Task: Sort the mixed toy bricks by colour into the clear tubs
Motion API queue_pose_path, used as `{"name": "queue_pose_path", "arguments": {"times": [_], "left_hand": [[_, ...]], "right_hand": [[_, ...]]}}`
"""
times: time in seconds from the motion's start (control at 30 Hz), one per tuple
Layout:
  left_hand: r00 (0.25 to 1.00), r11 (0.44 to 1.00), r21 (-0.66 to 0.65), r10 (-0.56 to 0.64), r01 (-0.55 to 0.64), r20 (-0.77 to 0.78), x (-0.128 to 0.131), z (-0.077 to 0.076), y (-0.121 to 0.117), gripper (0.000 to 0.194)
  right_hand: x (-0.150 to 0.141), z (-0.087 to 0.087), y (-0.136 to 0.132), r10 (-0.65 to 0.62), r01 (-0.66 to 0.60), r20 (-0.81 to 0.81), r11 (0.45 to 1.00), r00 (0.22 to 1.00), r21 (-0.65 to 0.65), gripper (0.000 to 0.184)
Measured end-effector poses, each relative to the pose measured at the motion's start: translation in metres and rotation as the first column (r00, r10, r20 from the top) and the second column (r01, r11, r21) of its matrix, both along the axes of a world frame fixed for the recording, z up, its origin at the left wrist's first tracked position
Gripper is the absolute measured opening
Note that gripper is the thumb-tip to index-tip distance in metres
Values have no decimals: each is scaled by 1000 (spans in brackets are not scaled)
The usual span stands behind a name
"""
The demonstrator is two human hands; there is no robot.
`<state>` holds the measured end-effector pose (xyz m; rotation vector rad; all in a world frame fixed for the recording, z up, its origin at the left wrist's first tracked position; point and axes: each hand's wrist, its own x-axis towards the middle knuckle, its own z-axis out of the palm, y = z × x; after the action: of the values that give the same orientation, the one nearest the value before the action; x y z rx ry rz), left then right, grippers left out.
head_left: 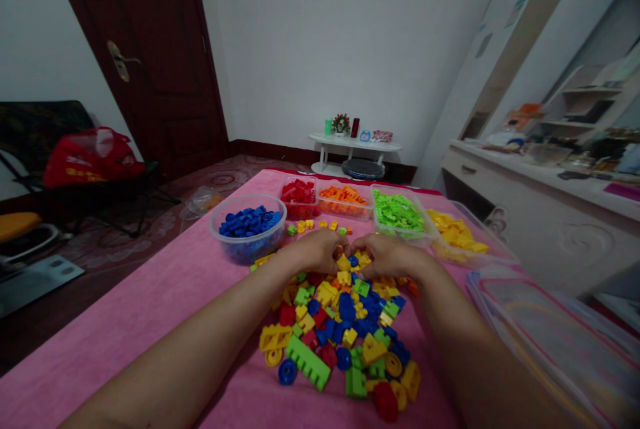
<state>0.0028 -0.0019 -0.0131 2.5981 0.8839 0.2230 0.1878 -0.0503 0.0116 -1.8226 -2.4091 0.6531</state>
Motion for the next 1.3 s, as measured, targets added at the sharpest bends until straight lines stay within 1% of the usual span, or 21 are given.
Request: {"name": "queue_pose_path", "arguments": {"times": [0.1,0.23,0.33,0.47,0.53,0.57,0.6,0.63,0.67,0.73,0.8,0.87,0.97,1.03,1.1,1.17,1.3], "left_hand": [[999,999,29,39,-39,14,2,-1,-3,44],[997,996,-38,79,-78,26,0,2,0,43],[996,996,-61,71,-67,56,-4,4,4,39],[992,994,-86,78,-70,95,-7,4,10,36],[982,987,-141,98,-75,160,-5,3,13,35],[970,977,-199,116,-73,213,-4,2,14,34],[951,956,-285,143,-62,275,-3,3,15,34],[924,920,-391,182,-38,338,-3,4,15,35],[889,868,-497,230,-4,396,-2,7,14,37],[807,740,-668,346,79,478,-1,14,11,41],[730,611,-777,460,153,505,-2,20,7,44],[679,489,-844,544,221,493,-4,25,5,45],[645,312,-888,610,338,460,-6,24,7,43],[625,216,-885,640,412,447,-8,21,11,39],[609,148,-870,659,471,441,-9,17,15,36],[598,97,-853,673,512,435,-10,13,18,32],[602,-31,-828,702,560,381,-10,10,21,23]], "right_hand": [[0,1,1,-4,4,21,1000,1000,3,40],[0,2,3,-45,44,29,999,999,20,36],[4,1,4,-83,83,0,995,997,48,28],[12,-1,7,-52,57,-70,996,996,62,22],[14,-1,8,-54,63,-104,995,993,81,22],[15,0,8,-61,72,-125,993,990,92,22],[15,1,8,-70,87,-150,990,986,110,22],[14,2,9,-80,105,-179,985,981,135,21],[14,4,9,-90,126,-210,978,973,164,21],[11,9,9,-93,157,-278,963,956,220,21],[9,13,9,-75,173,-347,950,935,259,22],[7,16,8,-56,179,-402,945,914,275,22],[5,21,6,-67,205,-428,937,902,285,23],[3,26,2,-86,222,-426,934,901,281,25],[1,31,-1,-96,231,-423,932,901,279,27],[-2,35,-4,-87,226,-423,930,902,291,27],[-8,40,-8,-40,191,-420,927,907,323,24]]}}
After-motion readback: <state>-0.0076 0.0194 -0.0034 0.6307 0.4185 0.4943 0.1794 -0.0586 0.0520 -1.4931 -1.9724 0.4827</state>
